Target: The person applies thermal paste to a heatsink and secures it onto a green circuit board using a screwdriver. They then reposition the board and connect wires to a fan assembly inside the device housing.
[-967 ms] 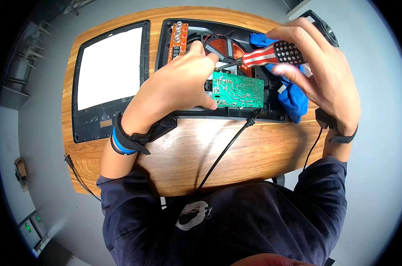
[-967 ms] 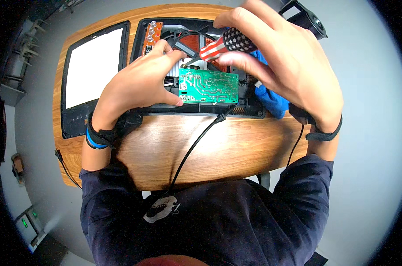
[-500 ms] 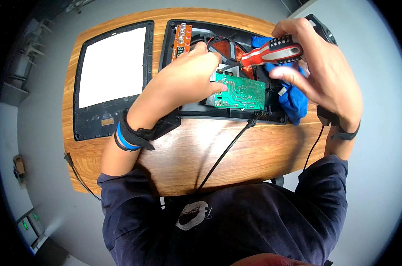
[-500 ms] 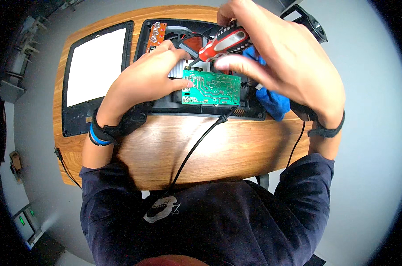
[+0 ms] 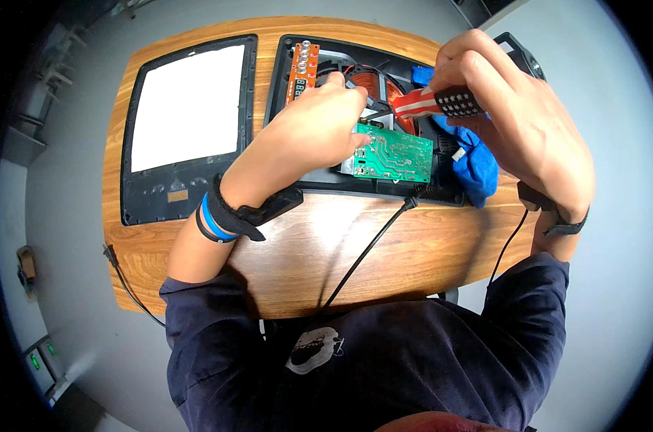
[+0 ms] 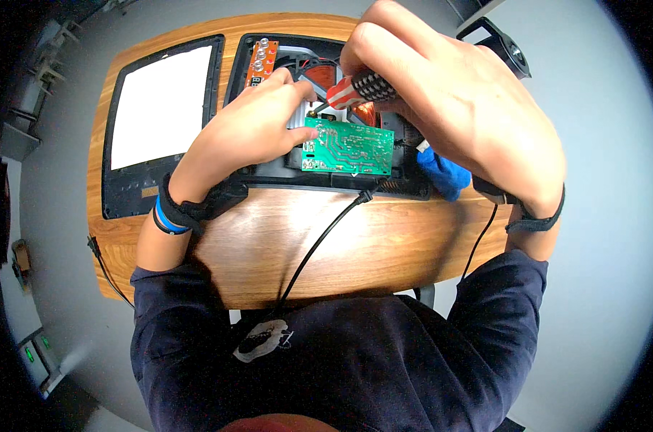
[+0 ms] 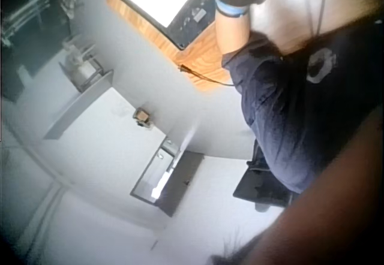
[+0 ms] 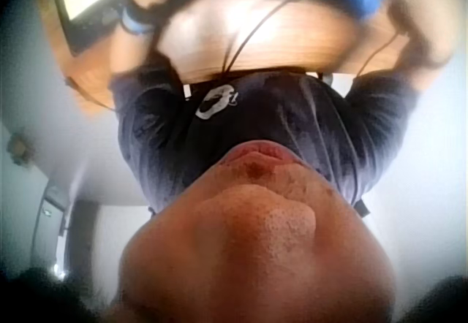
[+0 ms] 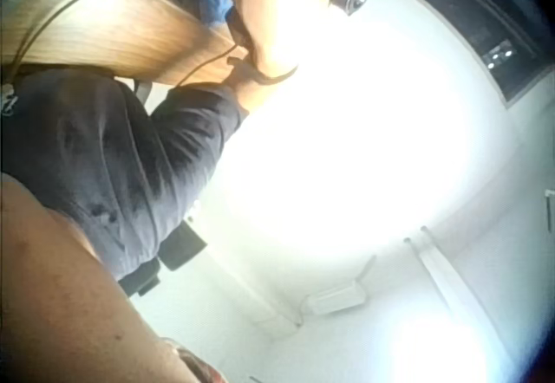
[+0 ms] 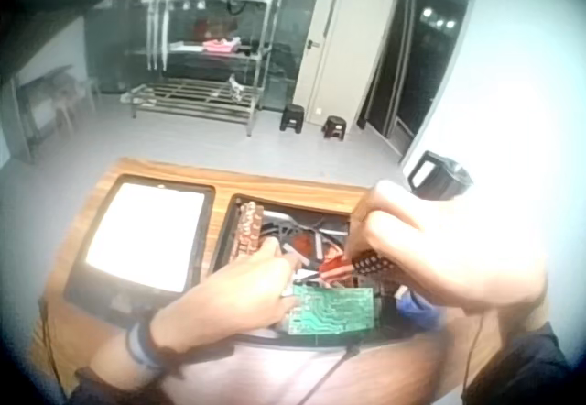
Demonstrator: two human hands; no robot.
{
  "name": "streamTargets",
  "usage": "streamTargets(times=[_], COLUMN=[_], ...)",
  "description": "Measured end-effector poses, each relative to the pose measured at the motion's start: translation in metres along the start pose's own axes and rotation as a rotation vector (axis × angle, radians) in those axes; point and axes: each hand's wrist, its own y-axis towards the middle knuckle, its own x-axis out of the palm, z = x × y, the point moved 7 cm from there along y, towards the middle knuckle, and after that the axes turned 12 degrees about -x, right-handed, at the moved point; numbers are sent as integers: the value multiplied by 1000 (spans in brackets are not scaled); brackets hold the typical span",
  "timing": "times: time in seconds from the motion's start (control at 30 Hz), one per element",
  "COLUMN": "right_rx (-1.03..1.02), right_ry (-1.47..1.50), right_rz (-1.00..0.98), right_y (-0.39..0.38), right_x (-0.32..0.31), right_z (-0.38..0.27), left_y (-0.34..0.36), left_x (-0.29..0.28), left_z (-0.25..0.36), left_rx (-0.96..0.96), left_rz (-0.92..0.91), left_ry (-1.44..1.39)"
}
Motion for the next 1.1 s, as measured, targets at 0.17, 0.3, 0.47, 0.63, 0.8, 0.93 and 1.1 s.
streamTargets(times=[0.17, 0.3, 0.47, 0.63, 0.8, 0.93, 1.1], right_rx=[173, 22, 26, 11, -42, 188, -34], right_ry=[-99, 140, 46, -50, 108, -89, 186], right_rz=[-246, 18, -95, 40, 7, -217, 5], right_y=[-5, 1, -4, -1, 2, -12, -4], right_x=[9, 1, 12, 7, 11, 23, 11], right_z=[10, 11, 28, 22, 29, 40, 31], left_y=[1, 1, 2, -1, -1, -1, -1], left_x=[2, 3, 2, 2, 2, 0, 1], left_z=[-2, -2, -1, -2, -3, -2, -3], left_rx=[3, 4, -14, -20, -2, 5, -16], left_rz=[1, -7, -24, -10, 7, -9, -14], left_ry=[-14, 2, 10, 3, -11, -31, -20])
